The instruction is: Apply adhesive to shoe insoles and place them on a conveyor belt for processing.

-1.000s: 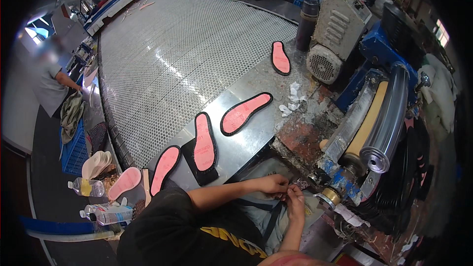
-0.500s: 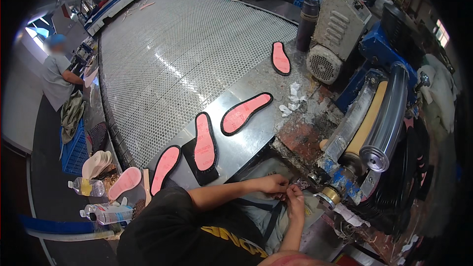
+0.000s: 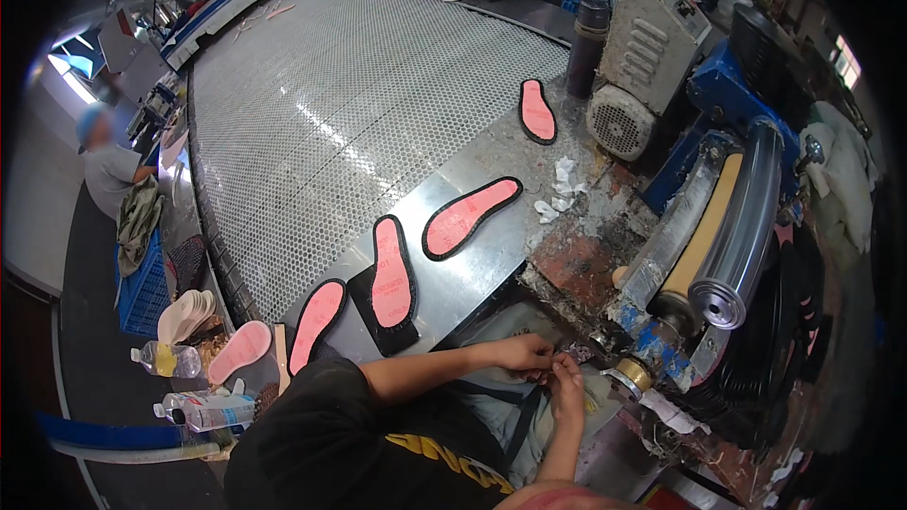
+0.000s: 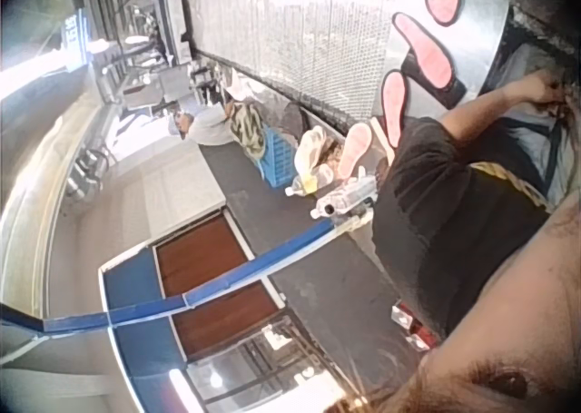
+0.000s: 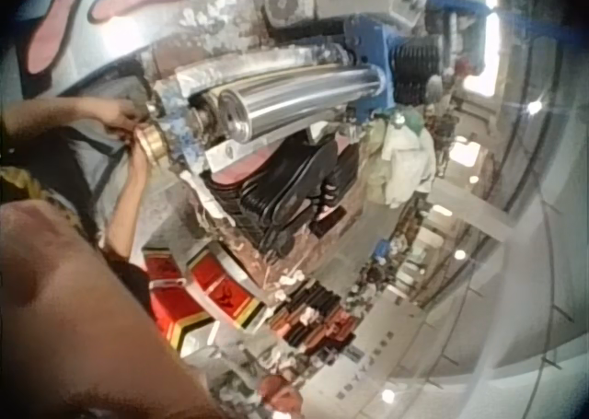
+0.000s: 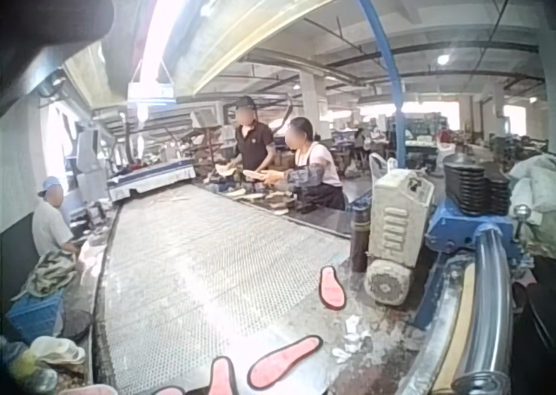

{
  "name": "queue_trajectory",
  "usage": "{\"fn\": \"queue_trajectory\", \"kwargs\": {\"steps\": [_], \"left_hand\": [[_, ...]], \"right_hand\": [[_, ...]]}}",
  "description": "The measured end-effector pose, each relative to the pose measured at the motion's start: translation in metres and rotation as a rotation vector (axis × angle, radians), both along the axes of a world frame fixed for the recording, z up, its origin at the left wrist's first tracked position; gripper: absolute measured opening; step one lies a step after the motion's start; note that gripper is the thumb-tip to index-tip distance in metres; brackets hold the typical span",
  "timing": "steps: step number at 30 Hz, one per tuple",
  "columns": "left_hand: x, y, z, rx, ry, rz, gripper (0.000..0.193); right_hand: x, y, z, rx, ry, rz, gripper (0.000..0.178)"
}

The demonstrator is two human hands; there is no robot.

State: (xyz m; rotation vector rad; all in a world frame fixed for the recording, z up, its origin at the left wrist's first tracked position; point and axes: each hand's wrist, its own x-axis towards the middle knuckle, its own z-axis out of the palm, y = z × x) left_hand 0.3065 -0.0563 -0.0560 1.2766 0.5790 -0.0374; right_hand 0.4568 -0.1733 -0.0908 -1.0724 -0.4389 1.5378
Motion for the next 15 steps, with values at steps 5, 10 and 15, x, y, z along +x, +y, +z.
{"fn": "queue_trajectory", "kwargs": {"steps": [5,10,15], "left_hand": [[0.0000,0.0004,0.0091,-0.011,0.007,0.018,0.026],[-0.0004,-0.0007,0.0038,-0.023,-0.017,0.027,0.026],[-0.0004,-0.0007,0.0018,-0.018,-0.034,0.023,0.026]], "right_hand": [[-0.0003,-0.0001,0.0002,-0.012,-0.006,0.001,0.017],[-0.0002,0.0004,0.0018,0.018,0.005,0.008,0.016],[-0.0017,0.0012,0.0047,0.020,0.010,0.008,0.015]]}}
